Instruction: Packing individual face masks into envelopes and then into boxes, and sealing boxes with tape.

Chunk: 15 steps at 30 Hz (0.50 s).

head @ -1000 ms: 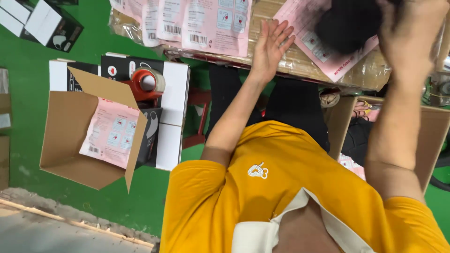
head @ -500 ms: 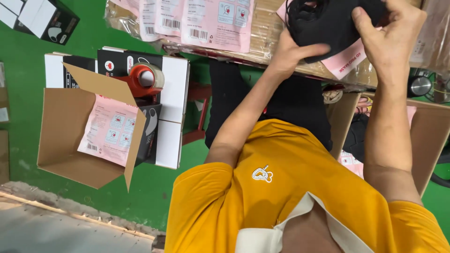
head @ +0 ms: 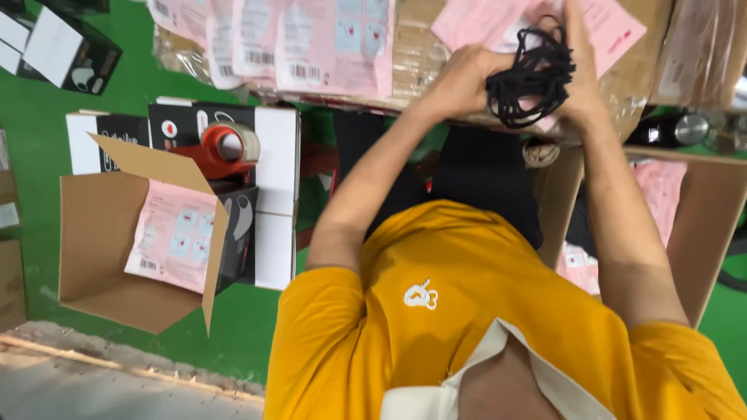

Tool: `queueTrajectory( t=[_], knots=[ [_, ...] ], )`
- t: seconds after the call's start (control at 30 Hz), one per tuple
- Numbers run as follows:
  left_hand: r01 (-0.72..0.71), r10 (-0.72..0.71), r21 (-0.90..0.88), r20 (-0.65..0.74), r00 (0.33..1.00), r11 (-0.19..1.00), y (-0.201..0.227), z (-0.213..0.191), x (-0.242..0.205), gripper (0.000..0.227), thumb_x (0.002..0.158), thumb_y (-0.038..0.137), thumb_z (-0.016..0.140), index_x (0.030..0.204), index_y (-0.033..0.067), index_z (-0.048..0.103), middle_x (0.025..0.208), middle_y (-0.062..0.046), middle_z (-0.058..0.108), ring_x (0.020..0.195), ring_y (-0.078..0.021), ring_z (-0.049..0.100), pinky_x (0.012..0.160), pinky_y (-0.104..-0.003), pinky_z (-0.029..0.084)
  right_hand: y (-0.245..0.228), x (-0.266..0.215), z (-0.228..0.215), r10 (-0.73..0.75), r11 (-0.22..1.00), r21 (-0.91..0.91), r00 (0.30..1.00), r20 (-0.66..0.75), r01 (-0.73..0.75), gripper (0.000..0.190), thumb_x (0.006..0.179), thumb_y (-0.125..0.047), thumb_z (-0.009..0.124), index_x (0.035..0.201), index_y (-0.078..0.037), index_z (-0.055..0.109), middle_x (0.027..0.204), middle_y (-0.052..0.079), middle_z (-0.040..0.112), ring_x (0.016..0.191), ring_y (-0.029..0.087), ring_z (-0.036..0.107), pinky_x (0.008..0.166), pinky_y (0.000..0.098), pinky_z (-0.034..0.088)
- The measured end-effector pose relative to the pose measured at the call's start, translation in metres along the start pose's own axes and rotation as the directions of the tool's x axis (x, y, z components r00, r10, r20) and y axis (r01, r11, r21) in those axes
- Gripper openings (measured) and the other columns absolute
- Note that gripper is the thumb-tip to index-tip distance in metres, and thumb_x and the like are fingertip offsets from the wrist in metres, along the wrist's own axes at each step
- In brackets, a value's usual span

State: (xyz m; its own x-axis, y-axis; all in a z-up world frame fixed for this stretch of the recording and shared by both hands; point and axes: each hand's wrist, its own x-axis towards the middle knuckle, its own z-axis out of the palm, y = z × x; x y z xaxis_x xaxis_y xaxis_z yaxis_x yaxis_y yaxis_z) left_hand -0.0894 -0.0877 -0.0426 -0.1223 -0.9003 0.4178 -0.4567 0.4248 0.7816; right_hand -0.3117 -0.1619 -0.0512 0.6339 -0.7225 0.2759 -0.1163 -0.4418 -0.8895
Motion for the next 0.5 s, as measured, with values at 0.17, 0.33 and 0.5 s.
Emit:
queueTrajectory(
  t=[0.17, 0.33, 0.5],
  knots=[
    [-0.171, 0.217, -0.206, 0.231, 0.948, 0.964, 0.020, 0.008, 0.032, 0.023, 0.083, 0.019, 0.087, 0.088, 0.0011, 0.074, 0.069, -0.021, 0.066, 0.059, -0.0374, 0.064, 0.059, -0.043, 0.050, 0.006, -0.025, -0.041, -0.154, 0.782, -0.586, 0.977, 0.149, 0.213, 0.088, 0.095, -0.013, 0.086, 0.162, 0.005, 0.031, 0.166, 0.023, 0.032, 0.157, 0.040, 0.033, 0.130, 0.0488, 0.031],
    [0.053, -0.191, -0.399, -0.315, 0.930, 0.915, -0.002, 0.109, 0.055, 0.016, 0.082, 0.014, 0.079, 0.090, 0.0018, 0.071, 0.072, -0.015, 0.072, 0.064, -0.0329, 0.069, 0.060, -0.040, 0.055, 0.079, -0.089, -0.123, 0.108, 0.994, 0.019, 0.907, -0.408, -0.110, 0.034, 0.108, -0.018, 0.076, 0.133, -0.001, 0.060, 0.126, 0.010, 0.070, 0.110, 0.024, 0.064, 0.099, 0.0385, 0.053],
    [0.120, -0.056, 0.109, -0.465, 0.884, 0.987, 0.009, 0.149, 0.056, 0.020, 0.077, 0.024, 0.083, 0.090, 0.0102, 0.076, 0.073, -0.009, 0.068, 0.075, -0.0307, 0.065, 0.072, -0.046, 0.050, -0.015, -0.087, -0.136, 0.464, 0.741, 0.670, 0.758, -0.458, -0.049, 0.031, 0.108, -0.009, 0.071, 0.136, 0.003, 0.067, 0.127, 0.010, 0.074, 0.114, 0.022, 0.072, 0.104, 0.0323, 0.059]
  ],
)
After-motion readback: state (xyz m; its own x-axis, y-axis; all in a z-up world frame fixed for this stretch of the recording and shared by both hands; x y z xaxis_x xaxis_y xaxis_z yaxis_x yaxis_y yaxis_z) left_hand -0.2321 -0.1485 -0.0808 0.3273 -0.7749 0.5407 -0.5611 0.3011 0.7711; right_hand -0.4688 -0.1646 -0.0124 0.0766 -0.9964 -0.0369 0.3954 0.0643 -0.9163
